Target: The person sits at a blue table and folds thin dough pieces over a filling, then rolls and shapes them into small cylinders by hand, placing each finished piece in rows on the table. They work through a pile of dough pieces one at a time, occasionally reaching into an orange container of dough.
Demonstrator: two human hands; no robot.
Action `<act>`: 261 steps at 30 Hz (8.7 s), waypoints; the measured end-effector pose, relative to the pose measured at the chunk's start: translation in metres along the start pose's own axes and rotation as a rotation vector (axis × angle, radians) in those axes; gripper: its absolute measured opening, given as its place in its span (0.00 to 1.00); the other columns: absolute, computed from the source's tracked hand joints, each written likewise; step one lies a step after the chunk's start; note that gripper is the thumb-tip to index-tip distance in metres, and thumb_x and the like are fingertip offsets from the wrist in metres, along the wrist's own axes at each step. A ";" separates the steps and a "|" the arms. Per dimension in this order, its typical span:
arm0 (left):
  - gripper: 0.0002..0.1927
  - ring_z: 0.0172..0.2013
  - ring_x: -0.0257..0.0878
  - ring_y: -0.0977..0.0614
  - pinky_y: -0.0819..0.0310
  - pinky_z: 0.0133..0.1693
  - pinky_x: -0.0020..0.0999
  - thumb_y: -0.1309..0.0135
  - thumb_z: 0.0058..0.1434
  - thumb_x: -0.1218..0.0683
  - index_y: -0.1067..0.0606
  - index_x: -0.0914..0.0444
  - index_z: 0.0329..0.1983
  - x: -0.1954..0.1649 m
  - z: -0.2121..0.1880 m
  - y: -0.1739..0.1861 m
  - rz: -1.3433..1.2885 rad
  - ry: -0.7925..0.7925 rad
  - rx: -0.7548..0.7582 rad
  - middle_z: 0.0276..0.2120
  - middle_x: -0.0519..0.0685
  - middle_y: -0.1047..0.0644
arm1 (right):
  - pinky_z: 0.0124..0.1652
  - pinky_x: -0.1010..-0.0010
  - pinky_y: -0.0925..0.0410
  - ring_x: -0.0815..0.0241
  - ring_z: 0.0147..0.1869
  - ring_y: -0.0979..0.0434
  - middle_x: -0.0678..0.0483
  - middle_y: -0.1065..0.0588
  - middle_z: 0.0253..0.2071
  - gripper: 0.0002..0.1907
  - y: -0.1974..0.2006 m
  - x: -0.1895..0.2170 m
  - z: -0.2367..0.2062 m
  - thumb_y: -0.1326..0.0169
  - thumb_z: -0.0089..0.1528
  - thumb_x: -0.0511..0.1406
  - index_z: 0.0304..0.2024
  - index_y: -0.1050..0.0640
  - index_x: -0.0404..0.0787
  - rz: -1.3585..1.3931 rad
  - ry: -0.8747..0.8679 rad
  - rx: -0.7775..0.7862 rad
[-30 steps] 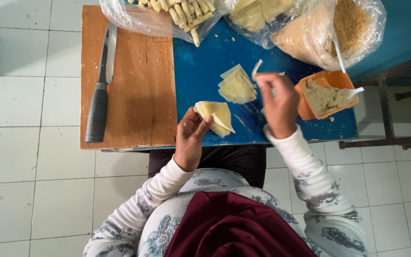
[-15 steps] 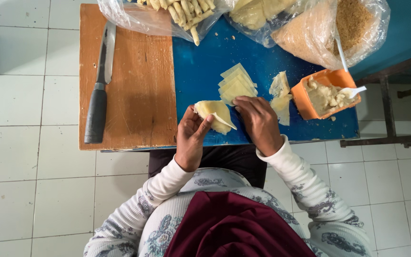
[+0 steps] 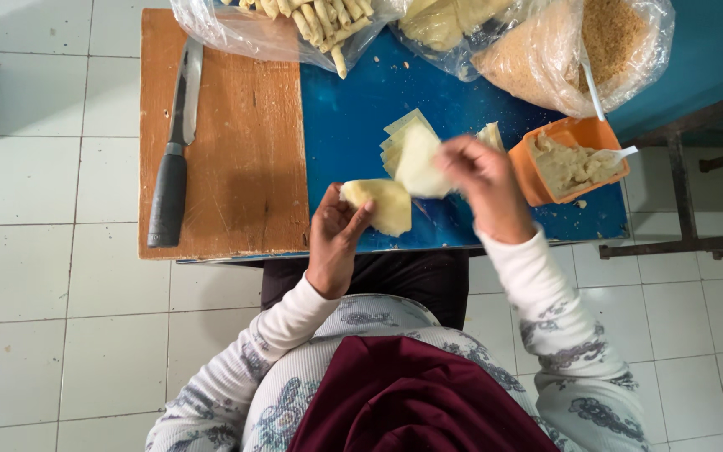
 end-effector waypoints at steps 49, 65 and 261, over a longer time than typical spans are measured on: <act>0.13 0.39 0.32 0.21 0.24 0.42 0.28 0.44 0.70 0.60 0.34 0.66 0.52 0.002 0.006 -0.005 0.050 -0.048 -0.002 0.38 0.50 0.22 | 0.41 0.77 0.29 0.70 0.41 0.24 0.61 0.24 0.37 0.04 -0.013 -0.037 -0.019 0.45 0.67 0.34 0.42 0.24 0.40 0.504 -0.247 0.010; 0.13 0.46 0.32 0.22 0.25 0.51 0.28 0.45 0.72 0.57 0.33 0.64 0.53 -0.025 -0.010 0.019 0.032 -0.130 -0.084 0.44 0.48 0.23 | 0.45 0.65 0.26 0.50 0.47 0.20 0.48 0.19 0.45 0.09 -0.059 0.007 -0.053 0.39 0.61 0.24 0.44 0.19 0.33 -0.911 0.638 -0.110; 0.16 0.66 0.46 0.32 0.55 0.66 0.62 0.47 0.57 0.64 0.21 0.59 0.48 -0.147 0.022 0.007 1.545 -0.639 0.251 0.53 0.46 0.24 | 0.53 0.61 0.30 0.52 0.53 0.23 0.50 0.23 0.48 0.11 -0.064 0.134 -0.006 0.43 0.67 0.28 0.52 0.20 0.41 -0.658 0.493 -0.127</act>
Point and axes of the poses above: each hand's wrist, its own z-axis towards the middle knuckle, its own y-axis out of the back of the hand, x = y × z, the point moved 6 cm from there along z, towards the middle knuckle
